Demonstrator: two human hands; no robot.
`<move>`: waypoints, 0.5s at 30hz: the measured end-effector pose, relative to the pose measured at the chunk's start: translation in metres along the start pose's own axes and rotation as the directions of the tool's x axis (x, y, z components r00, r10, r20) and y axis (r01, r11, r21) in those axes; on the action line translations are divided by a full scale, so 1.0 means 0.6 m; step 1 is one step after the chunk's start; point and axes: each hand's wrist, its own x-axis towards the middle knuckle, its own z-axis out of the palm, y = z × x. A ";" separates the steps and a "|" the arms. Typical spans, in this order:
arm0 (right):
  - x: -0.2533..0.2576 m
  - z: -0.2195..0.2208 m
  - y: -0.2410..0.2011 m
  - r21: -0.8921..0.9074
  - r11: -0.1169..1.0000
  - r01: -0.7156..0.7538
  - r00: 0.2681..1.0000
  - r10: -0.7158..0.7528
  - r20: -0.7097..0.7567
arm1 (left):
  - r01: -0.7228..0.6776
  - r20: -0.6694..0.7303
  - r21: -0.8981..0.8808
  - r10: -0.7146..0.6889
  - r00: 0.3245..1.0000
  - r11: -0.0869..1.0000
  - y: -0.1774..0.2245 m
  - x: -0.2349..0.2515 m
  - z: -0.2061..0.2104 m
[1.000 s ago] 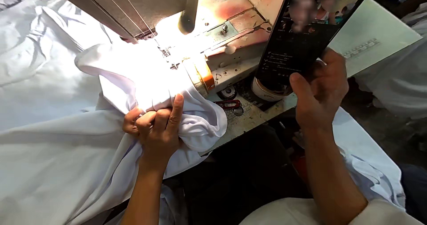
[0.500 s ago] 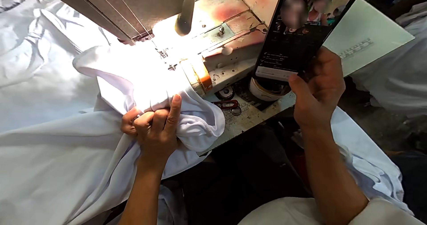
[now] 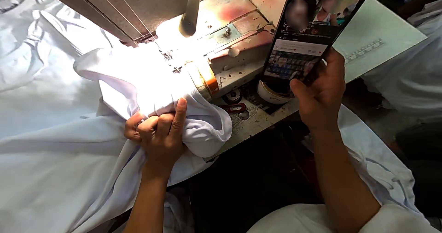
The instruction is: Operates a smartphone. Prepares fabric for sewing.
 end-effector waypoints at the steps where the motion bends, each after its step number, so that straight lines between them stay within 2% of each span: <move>1: 0.000 0.000 -0.001 -0.001 1.000 -0.001 1.000 0.001 0.004 | 0.000 0.007 0.007 0.000 1.000 1.000 -0.001 -0.001 0.000; 7: 0.002 0.000 -0.004 0.015 1.000 -0.023 1.000 0.023 0.014 | -0.011 0.027 -0.033 0.012 1.000 0.999 -0.003 -0.003 -0.003; 8: 0.002 0.001 -0.005 0.024 0.999 -0.035 0.999 0.034 0.014 | -0.033 0.057 -0.089 0.038 0.998 0.995 -0.001 -0.003 -0.010; 10: 0.006 0.002 -0.009 0.042 0.998 -0.043 0.999 0.043 0.010 | -0.070 0.124 -0.314 0.114 0.986 0.947 0.024 0.000 -0.032; 13: 0.016 0.001 -0.007 0.086 0.996 0.021 1.000 -0.020 -0.010 | -0.035 0.166 -0.703 0.212 0.963 0.710 0.102 0.048 -0.045; 15: 0.017 0.002 -0.005 0.108 0.993 0.041 0.999 -0.041 -0.003 | 0.163 0.243 -0.853 0.101 0.965 0.495 0.150 0.101 -0.015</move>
